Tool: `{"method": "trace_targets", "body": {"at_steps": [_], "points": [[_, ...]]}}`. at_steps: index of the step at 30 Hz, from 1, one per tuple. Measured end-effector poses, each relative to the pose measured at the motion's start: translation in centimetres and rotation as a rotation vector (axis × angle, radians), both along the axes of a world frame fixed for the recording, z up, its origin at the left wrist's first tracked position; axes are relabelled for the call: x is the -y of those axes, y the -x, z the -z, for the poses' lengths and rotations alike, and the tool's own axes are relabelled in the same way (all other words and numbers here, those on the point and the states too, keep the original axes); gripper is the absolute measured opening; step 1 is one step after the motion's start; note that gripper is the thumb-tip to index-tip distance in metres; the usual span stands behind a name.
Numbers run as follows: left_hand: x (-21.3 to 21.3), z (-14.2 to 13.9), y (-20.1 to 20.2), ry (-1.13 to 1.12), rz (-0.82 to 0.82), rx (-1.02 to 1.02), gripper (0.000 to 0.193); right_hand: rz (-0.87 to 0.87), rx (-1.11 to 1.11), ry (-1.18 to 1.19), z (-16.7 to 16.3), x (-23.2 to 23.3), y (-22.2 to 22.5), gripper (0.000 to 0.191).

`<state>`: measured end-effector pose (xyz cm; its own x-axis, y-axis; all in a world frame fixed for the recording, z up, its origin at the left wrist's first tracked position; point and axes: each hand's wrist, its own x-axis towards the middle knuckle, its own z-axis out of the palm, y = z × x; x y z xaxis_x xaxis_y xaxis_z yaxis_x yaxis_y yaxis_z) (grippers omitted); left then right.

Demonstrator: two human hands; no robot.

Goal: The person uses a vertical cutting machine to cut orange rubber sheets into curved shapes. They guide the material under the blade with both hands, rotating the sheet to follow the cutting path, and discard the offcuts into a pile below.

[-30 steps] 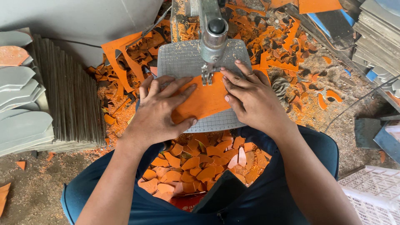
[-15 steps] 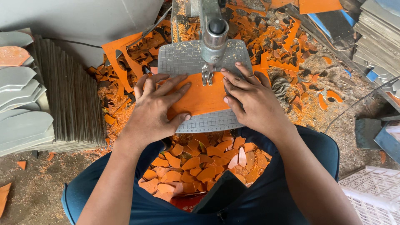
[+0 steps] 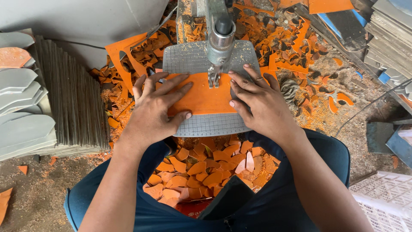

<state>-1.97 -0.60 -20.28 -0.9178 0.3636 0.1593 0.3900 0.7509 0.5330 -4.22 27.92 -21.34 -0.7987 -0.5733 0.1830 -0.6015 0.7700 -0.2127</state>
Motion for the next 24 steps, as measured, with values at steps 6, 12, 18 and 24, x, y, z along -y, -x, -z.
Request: {"method": "trace_targets", "body": {"at_steps": [6, 12, 18, 24], "points": [[-0.2, 0.3, 0.2, 0.034, -0.040, 0.015, 0.060, 0.005, -0.022, 0.018, 0.2, 0.0, -0.1, 0.039], [-0.2, 0.2, 0.1, 0.037, -0.067, 0.013, 0.059, 0.013, -0.041, 0.061, -0.3, 0.3, -0.2, 0.036], [-0.8, 1.0, -0.3, 0.071, -0.066, -0.069, 0.058, 0.013, -0.040, 0.084, -0.8, 0.7, -0.5, 0.035], [-4.6, 2.1, -1.5, 0.103, -0.113, -0.185, 0.068, -0.023, 0.002, 0.084, -1.6, 0.7, -0.1, 0.047]]}}
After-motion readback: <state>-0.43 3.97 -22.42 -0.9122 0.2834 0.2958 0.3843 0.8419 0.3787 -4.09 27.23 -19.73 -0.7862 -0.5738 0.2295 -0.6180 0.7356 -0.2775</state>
